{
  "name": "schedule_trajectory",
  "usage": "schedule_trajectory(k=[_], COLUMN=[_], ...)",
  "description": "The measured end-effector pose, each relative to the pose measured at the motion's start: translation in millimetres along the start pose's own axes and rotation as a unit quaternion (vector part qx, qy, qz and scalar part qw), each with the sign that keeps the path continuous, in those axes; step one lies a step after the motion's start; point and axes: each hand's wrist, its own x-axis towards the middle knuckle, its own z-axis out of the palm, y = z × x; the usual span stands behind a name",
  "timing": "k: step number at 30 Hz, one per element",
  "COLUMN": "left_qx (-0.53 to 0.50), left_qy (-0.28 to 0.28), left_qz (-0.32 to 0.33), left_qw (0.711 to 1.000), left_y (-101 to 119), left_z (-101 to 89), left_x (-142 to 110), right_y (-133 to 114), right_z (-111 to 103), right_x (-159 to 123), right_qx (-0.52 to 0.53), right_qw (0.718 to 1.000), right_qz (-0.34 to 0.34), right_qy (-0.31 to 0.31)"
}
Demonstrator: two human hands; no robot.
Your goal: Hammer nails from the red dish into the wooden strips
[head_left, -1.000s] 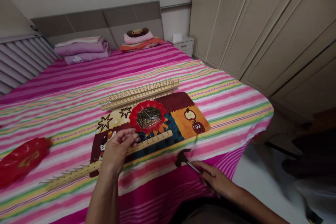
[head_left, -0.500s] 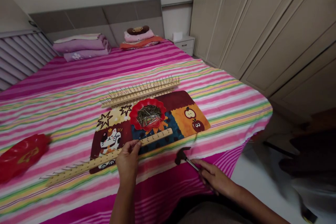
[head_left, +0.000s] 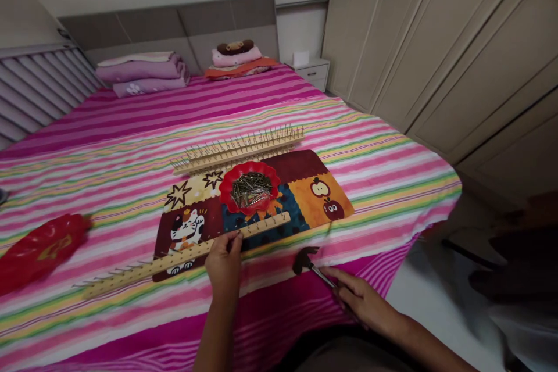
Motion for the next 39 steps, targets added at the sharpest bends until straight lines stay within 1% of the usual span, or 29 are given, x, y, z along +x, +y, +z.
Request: schedule_trajectory(k=[2, 4, 5, 8, 11, 14, 18, 21, 23, 26, 29, 32, 34, 35, 37, 39], left_qx=[0.003, 0.006, 0.009, 0.016, 0.017, 0.019, 0.015, 0.045, 0.063, 0.056, 0.034, 0.026, 0.035, 0.043, 0.060, 0.082], left_qy=[0.008, 0.014, 0.015, 0.016, 0.019, 0.028, 0.031, 0.026, 0.023, 0.020, 0.017, 0.017, 0.027, 0.035, 0.054, 0.056], left_qz=[0.021, 0.035, 0.041, 0.063, 0.085, 0.102, 0.124, 0.122, 0.117, 0.116, 0.112, 0.106, 0.105, 0.108, 0.131, 0.171], left_qw=[1.000, 0.999, 0.999, 0.998, 0.996, 0.994, 0.992, 0.991, 0.991, 0.992, 0.993, 0.994, 0.993, 0.993, 0.988, 0.980], left_y=[-2, -4, -5, -7, -9, -11, -14, -13, -12, -10, -10, -11, -8, -5, 4, 20], left_z=[1.4, 2.3, 2.7, 4.1, 6.0, 8.6, 11.2, 10.8, 9.8, 9.1, 9.7, 8.3, 3.9, 0.6, -7.0, -13.1], left_x=[-1, -2, -3, -4, -5, -6, -6, -6, -6, -6, -5, -6, -7, -8, -6, 3], right_y=[-14, -34, -45, -79, -106, -125, -134, -134, -135, -135, -125, -97, -69, -55, -29, -9], right_z=[0, 2, 4, 13, 22, 30, 40, 45, 45, 38, 25, 12, 6, 3, -3, -7], right_x=[-1, 1, 4, 17, 34, 47, 57, 59, 56, 46, 30, 17, 11, 9, 6, 5], right_qx=[-0.012, -0.017, -0.019, -0.049, -0.093, -0.133, -0.171, -0.207, -0.209, -0.165, -0.121, -0.095, -0.088, -0.084, -0.071, -0.054], right_qw=[1.000, 1.000, 0.999, 0.993, 0.980, 0.965, 0.947, 0.940, 0.941, 0.953, 0.969, 0.981, 0.987, 0.989, 0.994, 0.997], right_qz=[-0.023, -0.021, -0.031, -0.108, -0.172, -0.221, -0.270, -0.264, -0.257, -0.245, -0.201, -0.149, -0.110, -0.092, -0.054, -0.036], right_qy=[-0.008, -0.012, -0.016, -0.014, -0.023, -0.038, -0.037, -0.057, -0.072, -0.068, -0.069, -0.084, -0.084, -0.073, -0.070, -0.051])
